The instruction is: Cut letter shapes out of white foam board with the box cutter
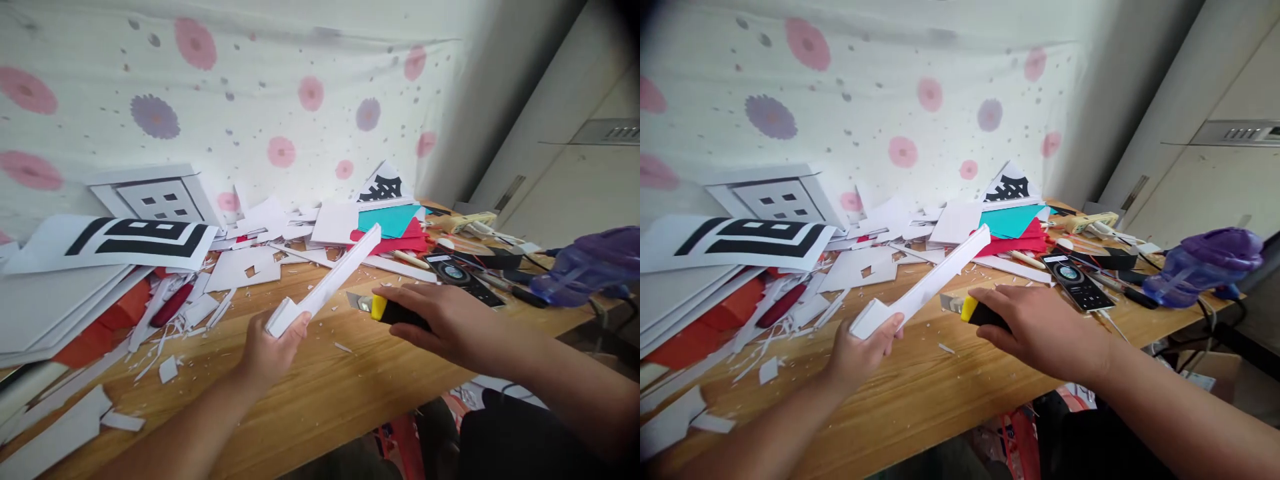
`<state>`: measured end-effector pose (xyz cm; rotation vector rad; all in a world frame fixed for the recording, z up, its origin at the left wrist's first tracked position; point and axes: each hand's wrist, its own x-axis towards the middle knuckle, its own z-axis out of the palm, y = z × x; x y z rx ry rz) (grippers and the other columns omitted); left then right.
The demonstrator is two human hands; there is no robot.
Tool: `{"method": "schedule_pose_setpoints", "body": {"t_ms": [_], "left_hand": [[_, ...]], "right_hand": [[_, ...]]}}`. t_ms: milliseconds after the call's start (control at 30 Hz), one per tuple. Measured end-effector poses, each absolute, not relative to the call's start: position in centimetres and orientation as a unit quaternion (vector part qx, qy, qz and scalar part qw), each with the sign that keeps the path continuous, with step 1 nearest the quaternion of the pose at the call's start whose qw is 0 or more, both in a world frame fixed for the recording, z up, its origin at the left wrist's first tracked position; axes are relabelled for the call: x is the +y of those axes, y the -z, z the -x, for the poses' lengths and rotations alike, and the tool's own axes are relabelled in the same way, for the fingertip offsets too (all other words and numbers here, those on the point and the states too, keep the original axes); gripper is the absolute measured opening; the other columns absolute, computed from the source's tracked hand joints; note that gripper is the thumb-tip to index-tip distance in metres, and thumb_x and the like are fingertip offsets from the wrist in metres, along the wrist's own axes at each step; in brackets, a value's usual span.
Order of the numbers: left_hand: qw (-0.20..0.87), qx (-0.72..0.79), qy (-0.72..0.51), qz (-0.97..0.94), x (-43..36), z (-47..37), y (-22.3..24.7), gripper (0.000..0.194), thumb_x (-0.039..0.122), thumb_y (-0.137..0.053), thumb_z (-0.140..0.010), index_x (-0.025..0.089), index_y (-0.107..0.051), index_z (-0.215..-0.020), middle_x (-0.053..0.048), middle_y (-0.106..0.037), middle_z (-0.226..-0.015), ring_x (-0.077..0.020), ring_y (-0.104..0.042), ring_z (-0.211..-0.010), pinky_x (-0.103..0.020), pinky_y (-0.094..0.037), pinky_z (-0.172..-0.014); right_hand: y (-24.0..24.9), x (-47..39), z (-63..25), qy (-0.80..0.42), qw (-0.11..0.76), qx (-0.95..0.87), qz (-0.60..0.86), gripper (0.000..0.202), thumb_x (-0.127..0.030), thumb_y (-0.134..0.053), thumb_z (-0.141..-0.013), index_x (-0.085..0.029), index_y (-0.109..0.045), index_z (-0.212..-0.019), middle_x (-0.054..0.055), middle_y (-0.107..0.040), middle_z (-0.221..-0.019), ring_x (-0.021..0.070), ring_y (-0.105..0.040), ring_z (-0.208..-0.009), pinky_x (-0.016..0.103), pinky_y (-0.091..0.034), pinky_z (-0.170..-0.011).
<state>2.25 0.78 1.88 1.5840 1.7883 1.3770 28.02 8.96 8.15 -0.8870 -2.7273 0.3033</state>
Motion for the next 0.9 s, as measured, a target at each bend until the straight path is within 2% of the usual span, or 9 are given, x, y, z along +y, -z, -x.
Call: {"method": "schedule_pose_setpoints", "body": {"t_ms": [133,300,467,600,767,900], "left_hand": [[0.135,0.6,-0.476,-0.628,0.4,-2.5,-1.8,0.028,0.031,-0.056,-0.08,0.019,-0.054,-0.056,0.003,-0.049,-0.047,-0.0099,-0.044,-0.041,-0.022,-0.035,-0.041],[0.072,0.561,-0.461,-0.683,0.0,-2.7,-1.9,0.017,0.028,-0.054,-0.083,0.018,-0.063,-0.072,-0.002,-0.062,-0.06,-0.014,-0.056,-0.051,-0.024,-0.044,-0.05],[-0.01,0.521,-0.453,-0.724,-0.2,-2.6,-2.1,0.015,0.021,-0.056,-0.081,0.018,-0.06,-0.067,0.0,-0.06,-0.056,-0.0129,-0.058,-0.05,-0.022,-0.044,-0.05],[-0.05,0.494,-0.455,-0.739,-0.2,-2.4,-2.1,0.005,0.016,-0.058,-0.079,0.018,-0.062,-0.077,0.0,-0.063,-0.06,-0.0131,-0.06,-0.052,-0.022,-0.046,-0.052],[-0.113,0.461,-0.457,-0.752,-0.2,-2.2,-2.1,0.021,0.014,-0.061,-0.078,0.017,-0.06,-0.098,-0.003,-0.071,-0.077,-0.0159,-0.067,-0.064,-0.024,-0.052,-0.061],[-0.132,0.46,-0.445,-0.757,-0.2,-2.3,-2.4,0.023,0.013,-0.061,-0.078,0.018,-0.059,-0.101,-0.004,-0.071,-0.079,-0.0163,-0.067,-0.066,-0.024,-0.053,-0.064]], "right_hand": [[-8.5,6.7,-25.8,-0.103,0.113,-0.936,0.316,0.041,-0.044,-0.048,-0.086,-0.027,-0.055,-0.122,0.009,-0.068,-0.1,0.0266,-0.062,-0.087,0.038,-0.046,-0.074],[-8.9,5.3,-23.6,-0.147,0.129,-0.929,0.314,0.034,-0.04,-0.051,-0.085,-0.025,-0.059,-0.114,0.008,-0.069,-0.09,0.0237,-0.063,-0.082,0.033,-0.045,-0.072],[-9.2,4.8,-22.6,-0.154,0.124,-0.927,0.32,0.031,-0.038,-0.05,-0.085,-0.024,-0.06,-0.111,0.008,-0.069,-0.086,0.0233,-0.063,-0.079,0.032,-0.044,-0.069],[-9.4,4.8,-22.5,-0.158,0.121,-0.926,0.32,0.027,-0.038,-0.051,-0.085,-0.025,-0.061,-0.106,0.007,-0.068,-0.084,0.0226,-0.062,-0.076,0.031,-0.043,-0.067],[-9.5,5.1,-23.1,-0.166,0.132,-0.922,0.323,0.025,-0.04,-0.051,-0.084,-0.025,-0.063,-0.101,0.007,-0.068,-0.082,0.0225,-0.062,-0.074,0.031,-0.042,-0.065],[-9.4,5.5,-23.7,-0.148,0.124,-0.923,0.333,0.027,-0.04,-0.05,-0.085,-0.025,-0.062,-0.103,0.007,-0.068,-0.083,0.0231,-0.062,-0.074,0.032,-0.042,-0.065]]}}
